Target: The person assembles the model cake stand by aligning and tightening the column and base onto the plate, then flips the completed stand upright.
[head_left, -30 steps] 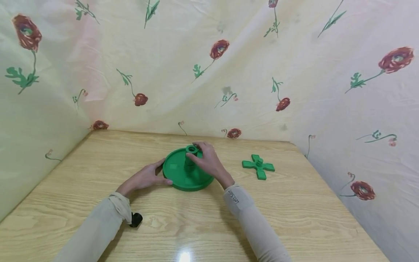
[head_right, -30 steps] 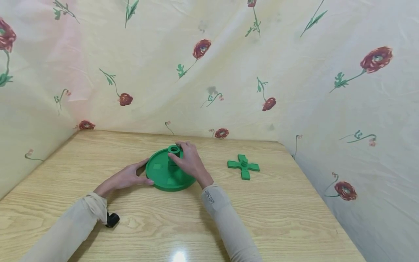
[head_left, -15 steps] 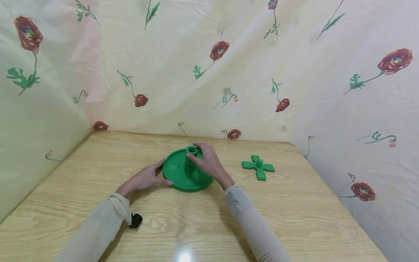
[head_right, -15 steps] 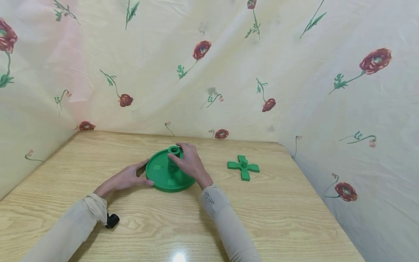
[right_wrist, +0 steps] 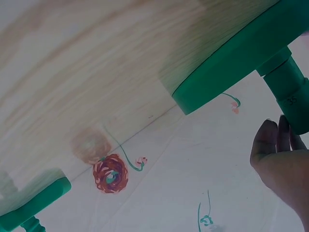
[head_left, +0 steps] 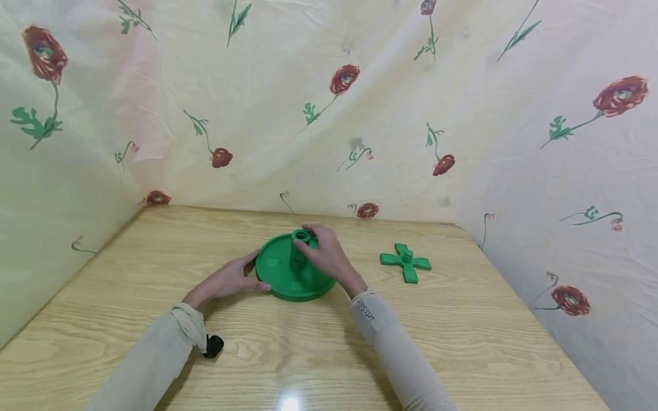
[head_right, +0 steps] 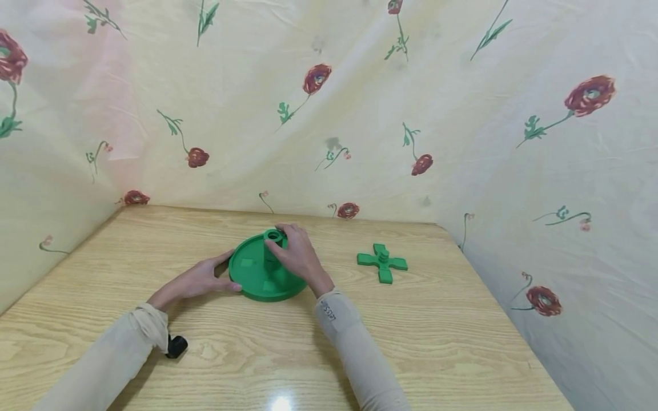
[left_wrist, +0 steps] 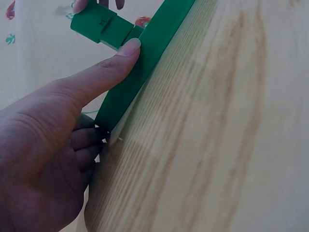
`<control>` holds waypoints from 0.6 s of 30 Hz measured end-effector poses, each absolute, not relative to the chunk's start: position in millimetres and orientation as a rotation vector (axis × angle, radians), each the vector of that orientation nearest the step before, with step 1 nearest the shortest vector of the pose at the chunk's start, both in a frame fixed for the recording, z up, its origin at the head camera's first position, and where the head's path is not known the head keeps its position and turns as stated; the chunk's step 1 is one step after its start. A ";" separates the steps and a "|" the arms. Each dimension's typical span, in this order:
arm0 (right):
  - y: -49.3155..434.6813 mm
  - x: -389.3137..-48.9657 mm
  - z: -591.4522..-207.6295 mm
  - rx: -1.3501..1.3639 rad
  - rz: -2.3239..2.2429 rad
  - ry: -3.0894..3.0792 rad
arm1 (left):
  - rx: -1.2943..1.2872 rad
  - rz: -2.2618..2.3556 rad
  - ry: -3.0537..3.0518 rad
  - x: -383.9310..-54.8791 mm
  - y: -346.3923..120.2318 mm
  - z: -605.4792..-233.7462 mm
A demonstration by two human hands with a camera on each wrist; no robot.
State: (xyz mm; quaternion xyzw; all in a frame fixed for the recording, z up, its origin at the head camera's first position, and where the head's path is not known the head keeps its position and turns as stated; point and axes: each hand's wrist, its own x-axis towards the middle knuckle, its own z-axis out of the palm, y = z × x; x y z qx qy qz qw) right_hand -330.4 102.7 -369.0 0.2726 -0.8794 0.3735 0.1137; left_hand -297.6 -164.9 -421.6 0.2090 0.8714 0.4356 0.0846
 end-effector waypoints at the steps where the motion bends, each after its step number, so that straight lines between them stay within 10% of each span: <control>1: 102.5 -330.4 -369.0 0.792 1.091 -2.584 | 0.627 1.298 2.600 -297.8 -165.1 -421.9; 18: 102.8 -329.3 -368.9 0.807 1.083 -2.586 | 0.608 1.300 2.590 -298.3 -164.1 -421.4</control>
